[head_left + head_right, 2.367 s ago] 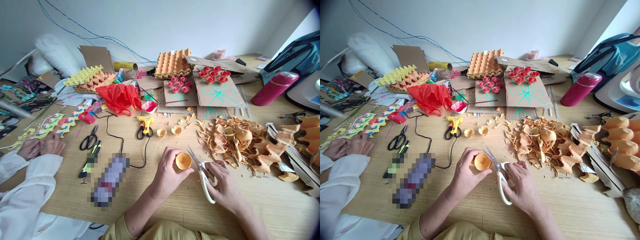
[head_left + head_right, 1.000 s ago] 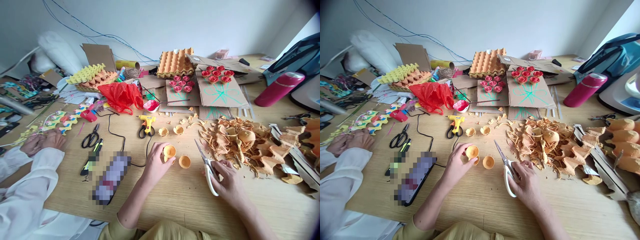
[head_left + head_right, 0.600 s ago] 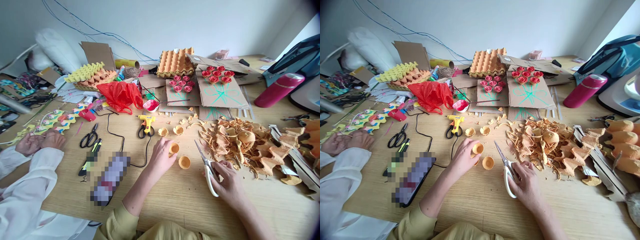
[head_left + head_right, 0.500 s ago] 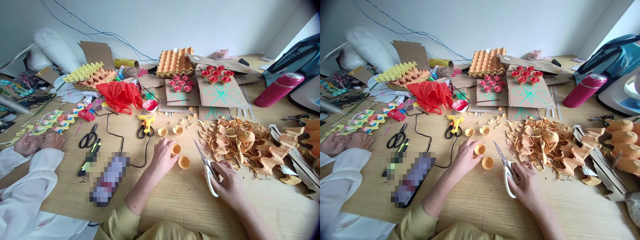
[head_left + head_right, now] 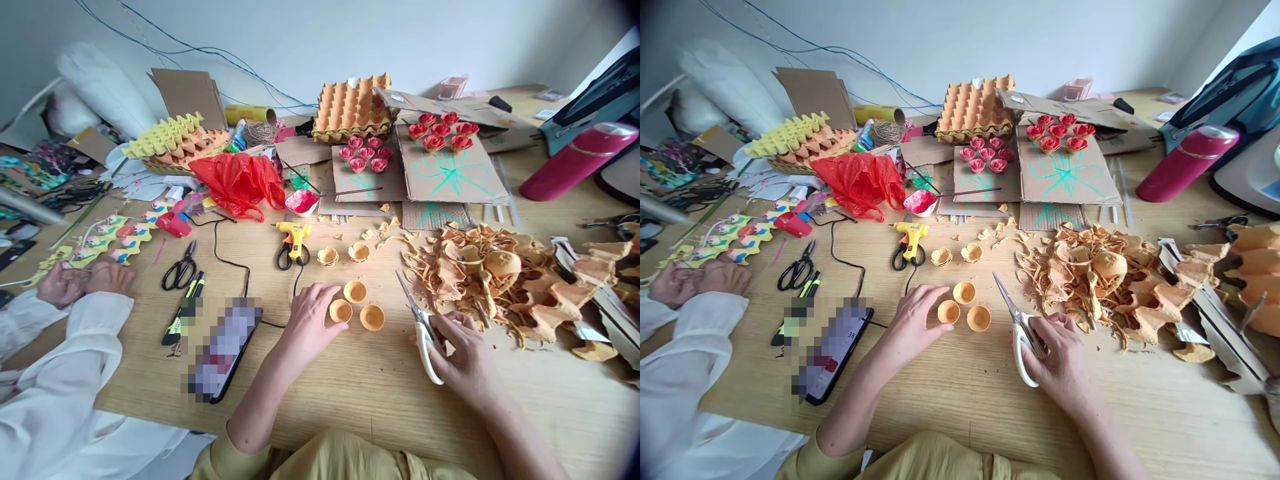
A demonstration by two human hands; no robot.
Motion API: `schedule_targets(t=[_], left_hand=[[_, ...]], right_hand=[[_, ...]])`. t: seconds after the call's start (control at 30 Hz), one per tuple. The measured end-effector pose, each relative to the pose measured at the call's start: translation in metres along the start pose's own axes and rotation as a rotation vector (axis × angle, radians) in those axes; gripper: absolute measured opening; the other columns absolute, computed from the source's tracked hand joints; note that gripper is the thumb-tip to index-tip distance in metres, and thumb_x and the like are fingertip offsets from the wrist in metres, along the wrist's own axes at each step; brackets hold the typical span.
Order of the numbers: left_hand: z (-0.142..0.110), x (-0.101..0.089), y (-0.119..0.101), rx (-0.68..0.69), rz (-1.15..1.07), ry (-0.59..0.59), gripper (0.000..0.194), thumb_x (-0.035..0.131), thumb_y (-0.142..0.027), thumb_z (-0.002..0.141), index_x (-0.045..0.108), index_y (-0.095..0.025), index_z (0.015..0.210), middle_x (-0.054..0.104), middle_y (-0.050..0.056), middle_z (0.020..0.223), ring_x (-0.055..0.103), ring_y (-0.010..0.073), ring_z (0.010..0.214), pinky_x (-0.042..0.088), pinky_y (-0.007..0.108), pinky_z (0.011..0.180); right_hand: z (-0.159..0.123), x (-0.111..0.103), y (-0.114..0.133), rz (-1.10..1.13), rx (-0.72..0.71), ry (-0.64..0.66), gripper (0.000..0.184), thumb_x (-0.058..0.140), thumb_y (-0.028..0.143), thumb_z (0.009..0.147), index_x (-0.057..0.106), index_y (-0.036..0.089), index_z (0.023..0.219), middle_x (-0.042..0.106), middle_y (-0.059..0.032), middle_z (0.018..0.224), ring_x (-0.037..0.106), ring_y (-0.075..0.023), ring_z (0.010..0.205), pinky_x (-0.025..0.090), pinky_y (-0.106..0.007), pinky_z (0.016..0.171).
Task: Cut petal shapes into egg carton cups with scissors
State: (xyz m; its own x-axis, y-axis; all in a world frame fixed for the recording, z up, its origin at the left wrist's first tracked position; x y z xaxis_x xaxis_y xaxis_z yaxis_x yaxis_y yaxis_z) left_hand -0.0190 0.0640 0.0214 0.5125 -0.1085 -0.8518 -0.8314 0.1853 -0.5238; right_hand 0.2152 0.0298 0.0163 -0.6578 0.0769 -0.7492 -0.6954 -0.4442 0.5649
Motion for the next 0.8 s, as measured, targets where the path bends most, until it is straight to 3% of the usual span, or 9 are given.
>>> schedule_targets(t=[0.1,0.3,0.6,0.7,0.8], left_hand=[[-0.008,0.007,0.000,0.016,0.001,0.001,0.061,0.080,-0.020,0.070,0.053,-0.026,0.124,0.059,0.008,0.122,0.053,0.0290,0.118,0.042,0.049,0.100],[-0.007,0.014,0.003,0.006,-0.007,-0.035,0.042,0.076,-0.016,0.073,0.059,-0.023,0.110,0.059,0.007,0.109,0.056,0.0268,0.108,0.046,0.046,0.095],[-0.012,0.011,0.008,-0.010,0.035,-0.020,0.047,0.077,-0.017,0.072,0.057,-0.024,0.114,0.059,0.005,0.107,0.057,0.0265,0.106,0.046,0.045,0.093],[-0.013,0.007,-0.001,0.002,0.056,-0.042,0.058,0.079,-0.021,0.072,0.052,-0.025,0.123,0.056,0.007,0.115,0.054,0.0281,0.111,0.043,0.047,0.095],[-0.011,0.004,-0.024,0.109,0.088,-0.074,0.060,0.081,-0.026,0.071,0.051,-0.027,0.124,0.054,0.008,0.119,0.052,0.0285,0.112,0.041,0.047,0.095]], right_hand=[[0.000,0.001,0.000,-0.010,-0.003,0.004,0.022,0.056,0.029,0.091,0.051,0.023,0.071,0.048,0.0045,0.056,0.045,-0.0157,0.057,0.038,-0.035,0.073],[0.001,0.000,0.000,-0.014,0.008,0.012,0.021,0.055,0.029,0.091,0.051,0.024,0.072,0.048,0.0047,0.056,0.045,-0.0152,0.056,0.038,-0.035,0.073],[0.000,0.001,-0.002,-0.002,0.021,0.014,0.022,0.057,0.024,0.087,0.043,0.024,0.069,0.045,0.0057,0.057,0.044,-0.0148,0.056,0.039,-0.035,0.075],[0.000,0.000,-0.001,-0.003,0.025,0.017,0.022,0.056,0.025,0.088,0.043,0.024,0.070,0.044,0.0055,0.056,0.045,-0.0151,0.056,0.039,-0.035,0.076],[0.001,0.000,0.000,-0.015,0.018,0.012,0.022,0.056,0.025,0.088,0.045,0.024,0.069,0.046,0.0052,0.056,0.046,-0.0155,0.057,0.040,-0.035,0.075]])
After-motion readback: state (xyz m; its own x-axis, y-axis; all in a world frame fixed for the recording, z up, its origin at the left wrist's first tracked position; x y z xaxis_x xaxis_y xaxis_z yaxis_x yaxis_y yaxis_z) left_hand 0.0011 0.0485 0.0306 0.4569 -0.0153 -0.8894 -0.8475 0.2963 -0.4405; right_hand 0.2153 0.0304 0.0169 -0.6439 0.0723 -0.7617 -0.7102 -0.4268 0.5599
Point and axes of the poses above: each hand's wrist, its own z-axis towards the middle knuckle, its own x-axis out of the palm, y = z × x, the point moved 8 cm from there along z, towards the middle knuckle
